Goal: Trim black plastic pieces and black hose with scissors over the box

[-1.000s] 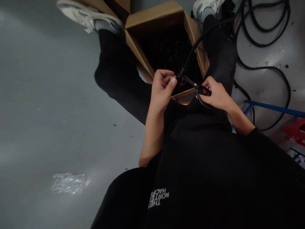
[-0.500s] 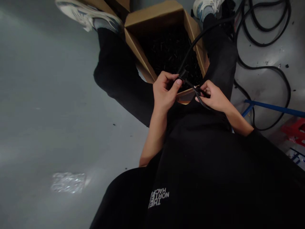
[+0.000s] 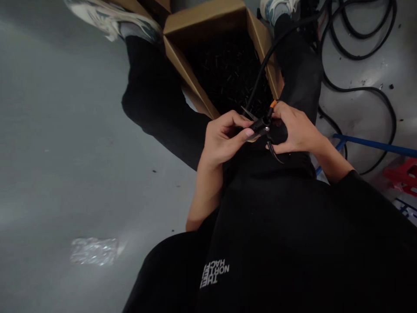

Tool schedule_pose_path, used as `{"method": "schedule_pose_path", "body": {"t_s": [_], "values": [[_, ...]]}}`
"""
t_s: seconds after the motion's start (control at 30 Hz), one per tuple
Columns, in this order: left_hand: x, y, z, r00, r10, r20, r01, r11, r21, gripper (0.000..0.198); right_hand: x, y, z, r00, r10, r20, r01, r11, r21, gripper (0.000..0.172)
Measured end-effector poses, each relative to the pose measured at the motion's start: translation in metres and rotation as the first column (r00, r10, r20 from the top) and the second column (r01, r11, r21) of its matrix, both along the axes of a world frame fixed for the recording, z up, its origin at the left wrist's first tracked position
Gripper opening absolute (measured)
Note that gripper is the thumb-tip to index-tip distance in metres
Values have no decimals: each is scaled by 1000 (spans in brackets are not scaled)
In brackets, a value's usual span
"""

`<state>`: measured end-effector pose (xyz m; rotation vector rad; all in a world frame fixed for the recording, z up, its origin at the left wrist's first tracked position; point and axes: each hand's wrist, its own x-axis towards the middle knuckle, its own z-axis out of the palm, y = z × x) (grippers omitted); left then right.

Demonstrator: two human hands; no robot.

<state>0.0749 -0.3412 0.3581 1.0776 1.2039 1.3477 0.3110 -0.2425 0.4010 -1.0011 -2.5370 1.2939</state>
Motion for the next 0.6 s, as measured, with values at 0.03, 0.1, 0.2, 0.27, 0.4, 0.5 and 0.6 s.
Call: {"method": "schedule_pose_path", "body": {"t_s": [0.03, 0.1, 0.2, 0.27, 0.4, 0.5, 0.6], "values": [[-1, 0, 5, 1000, 12, 0, -12, 1000, 7, 57, -1, 0, 5, 1000, -5, 5, 5, 1000, -5, 64], [-2, 0, 11, 999, 45, -7, -45, 999, 18, 56, -4, -1, 14, 999, -32, 14, 32, 999, -20, 59], [-6, 3, 10, 996, 87, -29, -87, 996, 20, 59, -7, -1, 24, 996, -83, 15, 84, 995, -59, 56], [-11, 5, 5, 994, 102, -47, -101, 995, 11, 60, -7, -2, 26, 993, -121, 9, 121, 988, -94, 55], [-19, 8, -5, 987, 113, -109, -116, 993, -15, 65, -3, -7, 20, 984, -178, 12, 177, 970, -168, 51], [-18, 7, -11, 980, 141, -140, -144, 989, -13, 65, 1, -10, 11, 980, -196, 10, 194, 959, -208, 53], [-14, 4, -13, 993, 59, -98, -63, 997, -44, 59, -1, -9, 2, 984, -175, -19, 169, 967, -192, 63]]}}
